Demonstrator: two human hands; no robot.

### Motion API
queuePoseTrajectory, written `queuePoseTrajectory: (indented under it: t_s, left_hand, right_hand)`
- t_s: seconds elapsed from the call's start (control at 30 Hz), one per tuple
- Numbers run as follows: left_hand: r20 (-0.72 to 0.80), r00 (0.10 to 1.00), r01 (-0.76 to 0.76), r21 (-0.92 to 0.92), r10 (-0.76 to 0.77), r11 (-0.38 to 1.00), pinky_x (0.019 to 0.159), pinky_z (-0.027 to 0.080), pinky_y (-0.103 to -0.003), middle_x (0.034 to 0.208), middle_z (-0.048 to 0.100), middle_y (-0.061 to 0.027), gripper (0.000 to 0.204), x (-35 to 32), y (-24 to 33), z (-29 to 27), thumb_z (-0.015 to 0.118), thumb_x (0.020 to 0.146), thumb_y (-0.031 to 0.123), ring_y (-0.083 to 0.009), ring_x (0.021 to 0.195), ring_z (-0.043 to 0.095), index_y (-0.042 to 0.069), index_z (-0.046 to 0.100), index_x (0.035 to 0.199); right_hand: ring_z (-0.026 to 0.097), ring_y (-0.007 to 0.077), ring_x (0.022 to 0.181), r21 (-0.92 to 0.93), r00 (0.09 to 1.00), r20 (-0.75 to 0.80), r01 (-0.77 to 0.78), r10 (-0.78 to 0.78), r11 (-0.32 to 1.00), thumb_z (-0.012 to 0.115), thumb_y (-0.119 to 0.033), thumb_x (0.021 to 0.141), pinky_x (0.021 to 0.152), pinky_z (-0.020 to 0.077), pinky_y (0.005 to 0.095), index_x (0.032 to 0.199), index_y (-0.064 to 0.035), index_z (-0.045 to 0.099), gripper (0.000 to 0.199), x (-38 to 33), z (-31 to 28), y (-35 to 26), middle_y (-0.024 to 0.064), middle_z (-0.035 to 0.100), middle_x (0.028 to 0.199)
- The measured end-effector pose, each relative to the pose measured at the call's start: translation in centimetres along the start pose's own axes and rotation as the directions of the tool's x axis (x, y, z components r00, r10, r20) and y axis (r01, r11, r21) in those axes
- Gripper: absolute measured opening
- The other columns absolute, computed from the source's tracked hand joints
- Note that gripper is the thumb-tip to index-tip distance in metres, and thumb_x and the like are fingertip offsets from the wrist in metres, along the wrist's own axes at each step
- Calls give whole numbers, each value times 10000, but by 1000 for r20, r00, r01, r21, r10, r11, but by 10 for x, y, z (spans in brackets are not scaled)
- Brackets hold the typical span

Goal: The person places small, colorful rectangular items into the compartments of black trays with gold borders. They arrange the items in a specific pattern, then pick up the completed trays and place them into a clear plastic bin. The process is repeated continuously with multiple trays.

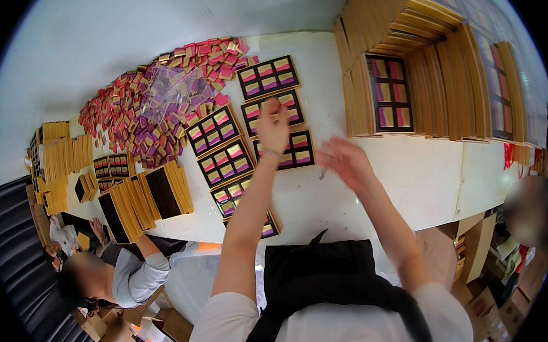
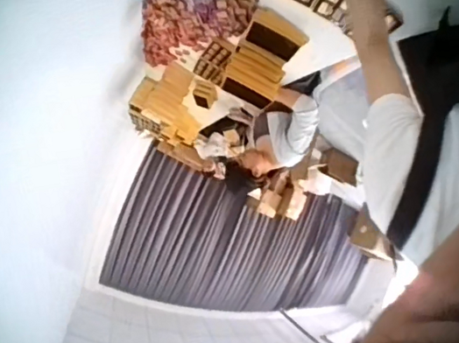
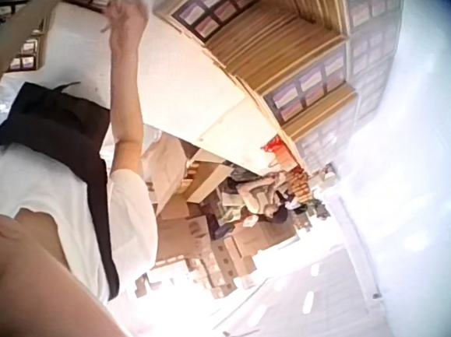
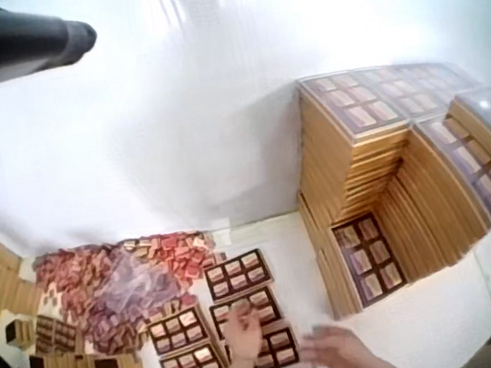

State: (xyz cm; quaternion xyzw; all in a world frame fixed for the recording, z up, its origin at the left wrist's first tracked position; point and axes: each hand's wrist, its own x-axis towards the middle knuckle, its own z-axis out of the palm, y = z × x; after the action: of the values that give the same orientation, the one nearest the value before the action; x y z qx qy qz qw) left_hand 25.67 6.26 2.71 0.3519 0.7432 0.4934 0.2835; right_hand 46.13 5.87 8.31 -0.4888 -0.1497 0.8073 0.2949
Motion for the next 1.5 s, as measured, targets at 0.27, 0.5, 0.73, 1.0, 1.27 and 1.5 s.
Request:
queuePoseTrajectory:
  t_s: [0.27,0.5,0.73,1.0,1.27,1.5]
  left_hand:
    - [-91,996,8,325,23,946,856,490,-412,1096,643,-199,364,113,-64,-42,562,902,203,-359,1009,614,-12,570,1195]
    - [-55,997,-31,269,48,963,781,517,-354,977,689,-163,305,129,-78,-21,583,902,216,-270,892,673,19,632,1128]
    - [570,792,611,-730,-219,306,693,581,-399,1170,586,-292,613,166,32,-82,547,922,370,-384,981,656,-18,378,1366]
    - [488,864,467,-688,-121,555,848,576,-461,1188,581,-268,416,156,46,-58,539,876,-8,-404,1011,638,-50,438,1277]
    - [96,970,178,336,-222,925,793,501,-381,947,694,-186,346,168,-54,-43,554,901,284,-295,945,665,-26,673,998]
    - [182,967,205,-143,-178,968,569,426,-218,851,661,-53,291,180,-99,6,571,920,173,-89,667,563,-42,655,1097]
  right_hand:
    - [505,294,1191,-732,740,-164,352,-652,583,697,-153,754,936,444,391,1341,13,422,669,288,70,-99,182,516,1295]
    - [578,155,793,-467,913,-95,311,-397,828,673,-74,765,634,512,292,1084,-33,650,322,316,98,-111,72,639,946]
    - [556,218,1081,-514,336,406,853,-850,92,674,-31,783,822,518,341,995,-38,661,213,170,110,-86,108,594,1159]
    - [140,406,1426,-784,704,618,585,-350,-208,813,-153,606,1107,292,508,1483,-171,264,1034,122,130,-97,206,168,1539]
    - [249,396,1332,-864,711,497,455,-497,-214,908,-193,519,1099,303,451,1515,-170,108,1278,184,76,-74,200,254,1441]
    - [213,396,1356,-906,747,424,345,-512,-246,933,-246,461,1101,295,472,1509,-171,155,1308,198,48,-64,192,235,1454]
